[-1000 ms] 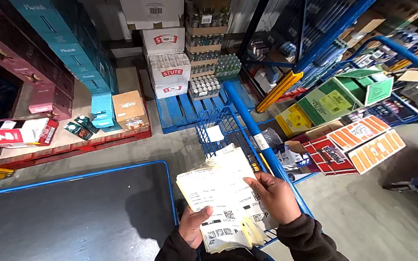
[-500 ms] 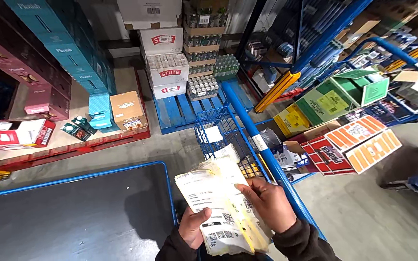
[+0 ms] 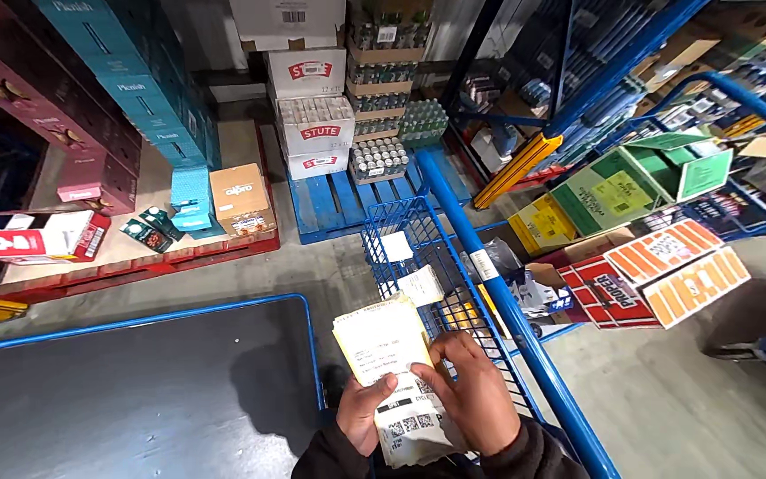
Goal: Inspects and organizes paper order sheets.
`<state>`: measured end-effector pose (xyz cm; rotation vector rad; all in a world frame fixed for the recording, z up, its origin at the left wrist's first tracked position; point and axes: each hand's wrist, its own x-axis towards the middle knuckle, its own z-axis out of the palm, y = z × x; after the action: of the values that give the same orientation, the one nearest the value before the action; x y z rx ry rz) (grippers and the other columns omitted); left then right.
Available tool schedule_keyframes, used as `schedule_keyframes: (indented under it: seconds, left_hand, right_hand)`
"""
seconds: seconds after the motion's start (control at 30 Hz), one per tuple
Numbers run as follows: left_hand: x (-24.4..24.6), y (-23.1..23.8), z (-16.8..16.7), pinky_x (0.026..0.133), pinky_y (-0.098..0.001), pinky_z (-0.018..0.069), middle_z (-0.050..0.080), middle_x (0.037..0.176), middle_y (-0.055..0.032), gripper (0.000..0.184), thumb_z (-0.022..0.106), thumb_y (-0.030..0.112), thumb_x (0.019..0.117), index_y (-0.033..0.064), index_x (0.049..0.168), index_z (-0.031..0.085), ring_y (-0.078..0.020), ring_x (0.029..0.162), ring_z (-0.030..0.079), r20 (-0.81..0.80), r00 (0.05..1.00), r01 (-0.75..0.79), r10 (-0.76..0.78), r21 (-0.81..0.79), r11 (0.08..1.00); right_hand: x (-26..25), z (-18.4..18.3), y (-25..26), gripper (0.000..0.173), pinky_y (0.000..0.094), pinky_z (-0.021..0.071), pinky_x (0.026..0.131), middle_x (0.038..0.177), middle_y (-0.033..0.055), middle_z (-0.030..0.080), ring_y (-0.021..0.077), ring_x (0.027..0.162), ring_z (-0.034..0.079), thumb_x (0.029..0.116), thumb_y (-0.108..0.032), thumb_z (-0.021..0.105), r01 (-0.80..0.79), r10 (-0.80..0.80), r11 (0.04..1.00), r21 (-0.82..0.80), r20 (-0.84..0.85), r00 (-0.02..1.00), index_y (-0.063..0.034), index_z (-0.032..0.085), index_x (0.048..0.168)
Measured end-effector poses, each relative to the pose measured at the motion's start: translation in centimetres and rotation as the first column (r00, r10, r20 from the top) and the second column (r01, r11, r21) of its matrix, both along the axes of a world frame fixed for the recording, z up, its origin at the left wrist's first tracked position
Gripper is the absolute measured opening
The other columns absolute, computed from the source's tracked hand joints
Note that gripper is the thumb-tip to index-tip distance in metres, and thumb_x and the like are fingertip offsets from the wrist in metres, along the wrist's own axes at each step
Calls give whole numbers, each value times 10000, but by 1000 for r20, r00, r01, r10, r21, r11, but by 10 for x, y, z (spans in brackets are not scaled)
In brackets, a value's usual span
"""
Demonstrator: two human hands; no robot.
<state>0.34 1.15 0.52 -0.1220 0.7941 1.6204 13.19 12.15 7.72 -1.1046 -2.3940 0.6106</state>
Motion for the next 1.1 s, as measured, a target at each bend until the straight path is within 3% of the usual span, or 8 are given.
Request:
schedule_keyframes:
  seconds: [0.27, 0.37, 0.53, 0.7, 0.83, 0.97, 1.0, 1.1]
  left_hand:
    - [-1, -1, -3, 840, -482, 630, 749, 1013, -195, 556, 807, 10, 789, -29, 1260, 515, -298, 905, 759, 30, 999, -13, 12, 20, 1000]
    - [-3, -2, 1, 838, -476, 632, 754, 1009, -188, 510, 784, -2, 807, -25, 1247, 526, -292, 902, 762, 27, 999, -17, 17, 25, 1000]
    - [-3, -7, -6, 851, -487, 627, 757, 1021, -174, 600, 883, 83, 749, 4, 1238, 544, -294, 918, 762, 65, 998, -25, 17, 109, 994]
    - [1, -3, -7, 850, -489, 628, 756, 1024, -178, 602, 878, 85, 752, -2, 1244, 542, -294, 917, 762, 45, 999, -12, 7, 107, 994]
    - [2, -4, -8, 852, -496, 626, 749, 1030, -200, 572, 827, 51, 794, -15, 1268, 513, -308, 921, 759, 55, 998, 5, -8, 51, 999]
    - [3, -5, -8, 847, -481, 629, 752, 1016, -184, 531, 781, 13, 805, -20, 1260, 509, -291, 912, 760, 33, 999, 39, -40, 33, 999]
    - [4, -5, -8, 841, -479, 631, 753, 1011, -185, 515, 761, -6, 809, -24, 1258, 509, -291, 906, 760, 22, 999, 39, -40, 15, 999]
    - [4, -3, -6, 845, -493, 629, 744, 1024, -208, 504, 722, -30, 834, -37, 1280, 487, -308, 915, 756, 29, 1000, 10, -9, -23, 1000]
  right_hand:
    - [13, 15, 16, 250, 222, 578, 736, 944, -25, 746, 21, 836, 683, 984, -262, 590, 51, -68, 982, -181, -85, 994, -121, 771, 886]
    - [33, 32, 36, 243, 218, 548, 607, 766, -43, 684, 4, 661, 629, 1010, -247, 562, 178, -193, 979, -104, -151, 970, -78, 724, 947]
    - [56, 36, 57, 280, 502, 548, 543, 765, 152, 707, 285, 607, 676, 992, -211, 569, 258, -279, 933, 251, 52, 959, 22, 723, 1015]
    - [35, 11, 32, 220, 293, 556, 557, 746, -13, 709, 75, 605, 645, 960, -286, 646, 208, -209, 968, -139, 11, 978, -87, 739, 970]
    - [24, 2, 28, 184, 239, 526, 572, 742, -48, 691, 29, 613, 616, 963, -265, 639, 163, -174, 929, -334, -6, 985, -107, 732, 984]
    - [19, -6, 34, 192, 302, 521, 661, 774, -13, 654, 70, 678, 609, 985, -153, 531, 21, 47, 697, -717, 75, 996, -71, 696, 1038]
    - [20, -8, 33, 201, 320, 533, 680, 799, -4, 668, 84, 699, 626, 988, -160, 529, 20, 53, 692, -722, 79, 995, -74, 695, 1063]
    - [23, -10, 20, 261, 312, 615, 673, 929, 20, 716, 101, 763, 697, 1004, -279, 579, 35, -53, 910, -413, -33, 998, -74, 697, 1115]
